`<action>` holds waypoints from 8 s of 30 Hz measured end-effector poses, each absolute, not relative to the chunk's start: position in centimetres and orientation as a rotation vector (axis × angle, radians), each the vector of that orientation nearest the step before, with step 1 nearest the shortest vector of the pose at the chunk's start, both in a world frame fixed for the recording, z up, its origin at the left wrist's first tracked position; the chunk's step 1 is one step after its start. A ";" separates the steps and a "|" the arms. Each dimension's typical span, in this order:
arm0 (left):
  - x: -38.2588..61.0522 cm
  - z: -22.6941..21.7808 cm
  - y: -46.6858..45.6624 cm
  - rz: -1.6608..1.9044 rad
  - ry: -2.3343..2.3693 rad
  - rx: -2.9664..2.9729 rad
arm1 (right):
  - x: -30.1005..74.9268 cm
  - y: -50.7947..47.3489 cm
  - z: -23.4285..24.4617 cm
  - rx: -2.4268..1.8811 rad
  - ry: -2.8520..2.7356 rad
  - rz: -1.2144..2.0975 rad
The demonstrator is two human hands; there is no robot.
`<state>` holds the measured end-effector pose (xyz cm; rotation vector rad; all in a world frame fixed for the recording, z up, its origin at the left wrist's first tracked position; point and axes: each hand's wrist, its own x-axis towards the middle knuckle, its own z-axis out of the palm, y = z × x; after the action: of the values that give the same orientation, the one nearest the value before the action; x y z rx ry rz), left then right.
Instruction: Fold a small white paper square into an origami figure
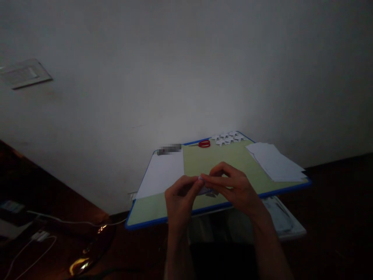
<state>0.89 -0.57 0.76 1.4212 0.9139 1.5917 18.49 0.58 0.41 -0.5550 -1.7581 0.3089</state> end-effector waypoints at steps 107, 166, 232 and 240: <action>0.6 0.1 -0.4 1.534 0.833 1.624 | 18.8 0.6 0.3 -0.706 -1.676 0.570; 1.8 -1.4 1.1 1.907 0.896 1.239 | 16.0 2.0 -1.3 -0.690 -1.438 0.724; 0.9 -1.1 1.2 1.708 0.973 1.339 | 16.7 1.7 -0.5 -0.725 -1.535 0.684; 1.2 -1.1 1.3 1.751 1.100 1.286 | 16.9 2.2 -0.3 -0.765 -1.537 0.243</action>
<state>1.16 1.33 -1.10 1.2864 1.0998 1.7510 16.91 2.17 -0.31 -0.7654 -1.5366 0.2427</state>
